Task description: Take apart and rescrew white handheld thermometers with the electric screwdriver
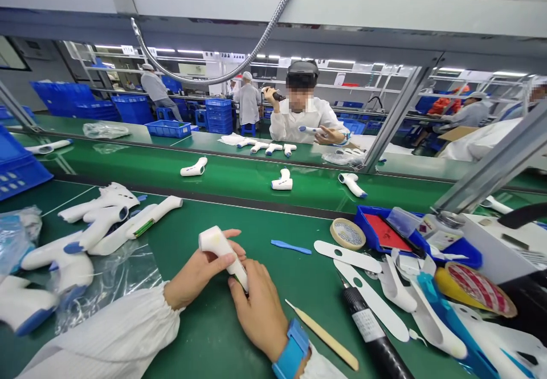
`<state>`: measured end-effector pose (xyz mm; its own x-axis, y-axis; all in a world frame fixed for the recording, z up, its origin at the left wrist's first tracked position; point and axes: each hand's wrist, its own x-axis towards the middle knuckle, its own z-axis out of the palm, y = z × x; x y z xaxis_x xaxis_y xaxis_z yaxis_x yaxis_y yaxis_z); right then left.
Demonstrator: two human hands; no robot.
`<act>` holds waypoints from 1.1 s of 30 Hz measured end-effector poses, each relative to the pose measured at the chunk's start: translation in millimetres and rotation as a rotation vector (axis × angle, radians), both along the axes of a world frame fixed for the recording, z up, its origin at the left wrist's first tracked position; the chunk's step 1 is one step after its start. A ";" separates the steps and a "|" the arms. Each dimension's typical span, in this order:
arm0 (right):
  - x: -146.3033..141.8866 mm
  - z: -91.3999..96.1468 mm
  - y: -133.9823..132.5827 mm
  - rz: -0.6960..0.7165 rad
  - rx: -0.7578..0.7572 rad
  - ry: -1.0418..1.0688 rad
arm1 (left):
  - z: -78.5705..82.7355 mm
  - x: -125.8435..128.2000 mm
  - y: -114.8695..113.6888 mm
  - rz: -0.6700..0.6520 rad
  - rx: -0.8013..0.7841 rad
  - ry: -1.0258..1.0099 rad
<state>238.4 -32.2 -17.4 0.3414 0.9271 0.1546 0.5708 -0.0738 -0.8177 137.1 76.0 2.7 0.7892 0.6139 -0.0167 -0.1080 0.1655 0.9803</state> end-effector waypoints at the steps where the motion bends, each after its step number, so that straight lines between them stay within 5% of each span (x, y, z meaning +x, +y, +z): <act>1: -0.5 -0.7 -0.1 0.000 -0.001 -0.006 | 0.5 -0.3 0.2 -0.003 0.011 0.004; 9: 3.0 8.8 -0.1 0.008 0.019 -0.089 | 2.3 -1.8 2.2 -0.015 0.019 -0.012; 20: 5.4 27.6 2.7 -0.179 0.519 -0.194 | 9.4 -4.0 -6.1 -0.093 0.041 0.035; 33: -8.2 33.9 7.3 -0.150 0.658 -0.345 | 15.2 -4.7 -8.0 -0.171 0.233 0.049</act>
<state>230.2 -24.9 16.4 0.2881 0.5542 0.7809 0.8247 0.2708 -0.4965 132.4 67.9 18.0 0.8831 0.4640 0.0690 -0.0500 -0.0530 0.9973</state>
